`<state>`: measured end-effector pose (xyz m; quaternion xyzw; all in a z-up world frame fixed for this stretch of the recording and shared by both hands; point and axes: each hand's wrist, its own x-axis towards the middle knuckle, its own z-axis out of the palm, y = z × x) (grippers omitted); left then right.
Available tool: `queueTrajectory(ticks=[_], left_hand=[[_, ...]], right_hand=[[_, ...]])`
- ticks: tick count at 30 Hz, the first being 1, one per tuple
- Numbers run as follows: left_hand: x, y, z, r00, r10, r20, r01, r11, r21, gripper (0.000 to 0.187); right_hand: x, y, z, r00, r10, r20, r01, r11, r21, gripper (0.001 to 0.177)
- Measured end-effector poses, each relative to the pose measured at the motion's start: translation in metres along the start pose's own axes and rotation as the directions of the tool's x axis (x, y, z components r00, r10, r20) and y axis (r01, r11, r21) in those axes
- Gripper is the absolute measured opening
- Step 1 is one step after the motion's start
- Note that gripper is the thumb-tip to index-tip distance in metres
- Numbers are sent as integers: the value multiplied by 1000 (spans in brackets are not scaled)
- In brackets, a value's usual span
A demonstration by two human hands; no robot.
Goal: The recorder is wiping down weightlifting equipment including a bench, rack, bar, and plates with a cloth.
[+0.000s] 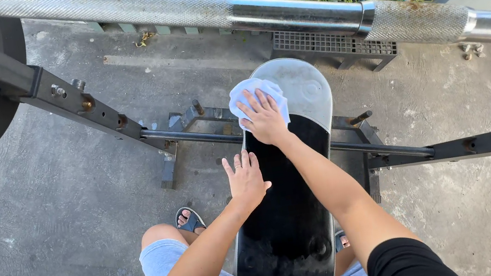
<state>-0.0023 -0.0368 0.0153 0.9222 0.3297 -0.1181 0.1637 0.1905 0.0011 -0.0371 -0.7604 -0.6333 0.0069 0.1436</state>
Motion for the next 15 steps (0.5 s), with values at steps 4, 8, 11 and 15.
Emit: queueTrajectory(ticks=[4, 8, 11, 15], left_hand=[[-1, -5, -4, 1000, 5, -21, -5, 1000, -21, 101], [-2, -8, 0, 1000, 15, -19, -16, 998, -66, 101], [3, -10, 0, 1000, 4, -24, -7, 995, -96, 101], [5, -11, 3, 1000, -7, -4, 6, 995, -104, 101]], right_hand=[[-24, 63, -23, 980, 198, 2, -197, 977, -85, 62], [14, 121, -39, 892, 451, -47, -453, 888, -76, 71], [69, 121, -54, 785, 617, 50, -618, 786, -9, 67], [117, 101, -30, 792, 594, 142, -583, 804, -114, 57]])
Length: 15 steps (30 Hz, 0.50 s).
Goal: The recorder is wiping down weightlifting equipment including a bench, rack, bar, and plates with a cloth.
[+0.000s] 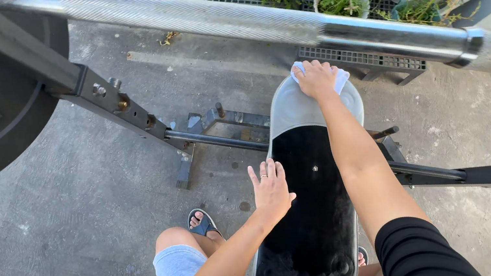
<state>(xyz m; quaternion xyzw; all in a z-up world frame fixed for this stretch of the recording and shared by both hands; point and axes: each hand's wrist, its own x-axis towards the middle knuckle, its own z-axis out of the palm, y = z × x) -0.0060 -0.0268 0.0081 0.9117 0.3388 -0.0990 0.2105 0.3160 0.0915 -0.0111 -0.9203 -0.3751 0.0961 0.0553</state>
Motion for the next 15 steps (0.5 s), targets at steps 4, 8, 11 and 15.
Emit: queueTrajectory(ticks=[4, 8, 11, 15], left_hand=[[-6, -5, 3, 1000, 20, -3, -20, 999, -30, 99], [-4, -7, -3, 997, 41, -70, -43, 999, -23, 101], [-23, -19, -4, 993, 49, -110, -58, 995, -78, 99], [-40, -61, 14, 888, -121, -443, -43, 938, -343, 78]], right_hand=[[-23, -35, 22, 972, -232, 27, 233, 971, -50, 51], [-52, -44, 38, 870, -490, -57, 486, 871, -76, 48], [-103, -45, 51, 782, -623, -33, 617, 780, -104, 45], [-171, -39, 65, 666, -744, 47, 740, 653, -160, 47]])
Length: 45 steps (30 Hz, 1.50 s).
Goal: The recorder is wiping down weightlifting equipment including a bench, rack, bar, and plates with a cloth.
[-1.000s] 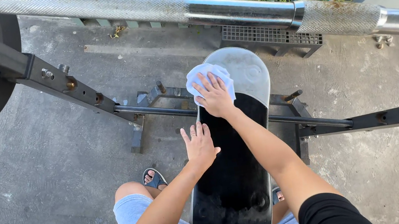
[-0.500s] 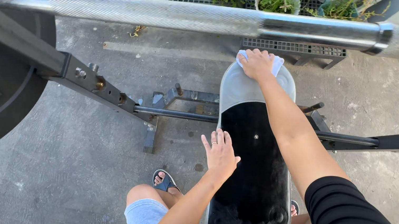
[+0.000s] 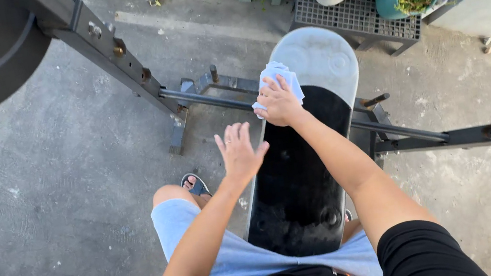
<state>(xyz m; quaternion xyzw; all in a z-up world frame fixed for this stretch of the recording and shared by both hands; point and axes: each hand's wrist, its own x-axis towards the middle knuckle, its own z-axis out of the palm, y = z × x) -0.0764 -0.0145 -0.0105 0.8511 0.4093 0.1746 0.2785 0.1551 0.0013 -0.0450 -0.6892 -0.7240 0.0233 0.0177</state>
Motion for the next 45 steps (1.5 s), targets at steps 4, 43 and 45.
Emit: queueTrajectory(ticks=[4, 43, 45], left_hand=[[-10, -28, -13, 994, -99, -51, 97, 994, -50, 68], [3, -102, 27, 903, -426, -53, 289, 694, -659, 49], [1, -128, 18, 876, -481, -16, 358, 672, -648, 50]], right_hand=[[-63, -70, -10, 999, -42, -23, 44, 996, 82, 42], [37, -91, 37, 922, 300, -246, -259, 948, 187, 58], [57, -94, 42, 929, 364, -69, -339, 909, 241, 68]])
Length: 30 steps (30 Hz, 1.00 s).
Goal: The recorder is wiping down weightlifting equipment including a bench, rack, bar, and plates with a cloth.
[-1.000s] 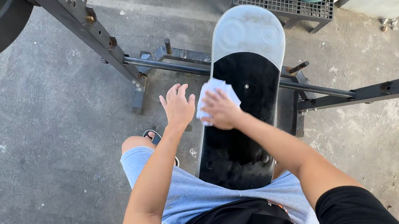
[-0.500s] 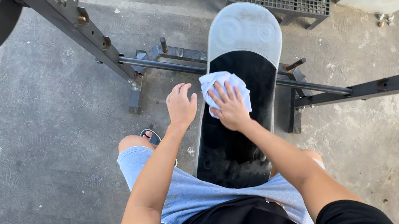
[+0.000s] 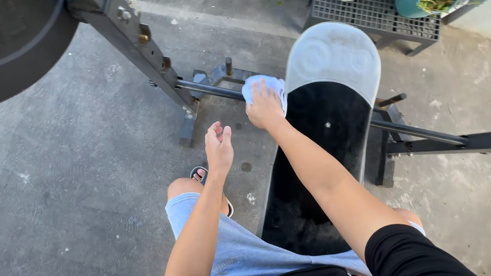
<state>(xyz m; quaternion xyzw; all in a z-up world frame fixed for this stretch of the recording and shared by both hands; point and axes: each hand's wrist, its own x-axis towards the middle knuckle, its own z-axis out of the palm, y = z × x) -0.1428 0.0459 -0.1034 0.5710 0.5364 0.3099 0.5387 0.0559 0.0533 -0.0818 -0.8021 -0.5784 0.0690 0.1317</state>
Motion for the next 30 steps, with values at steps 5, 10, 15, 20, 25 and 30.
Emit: queueTrajectory(ticks=[5, 10, 15, 20, 25, 30], left_hand=[[22, -15, -34, 999, -27, -27, 28, 999, 37, 50], [48, -26, -50, 999, -33, -32, 35, 998, 52, 50], [63, -21, -65, 998, -35, -55, 36, 999, 23, 50], [76, -19, -70, 996, -33, -77, 35, 999, 17, 50], [68, -25, -53, 998, 4, -55, -5, 1000, -20, 50], [52, 18, -44, 1000, 27, -3, -27, 999, -35, 48]], right_hand=[[18, -1, 31, 890, 361, 279, -328, 931, -158, 73], [38, -20, 60, 953, 285, 97, -266, 948, -174, 41], [98, -102, 117, 998, 62, 6, -61, 992, -107, 35], [130, -139, 146, 999, 28, 29, -26, 997, -76, 31], [96, -84, 98, 991, -39, 124, 48, 996, -72, 30], [20, 29, 68, 949, 261, 175, -225, 953, -204, 45]])
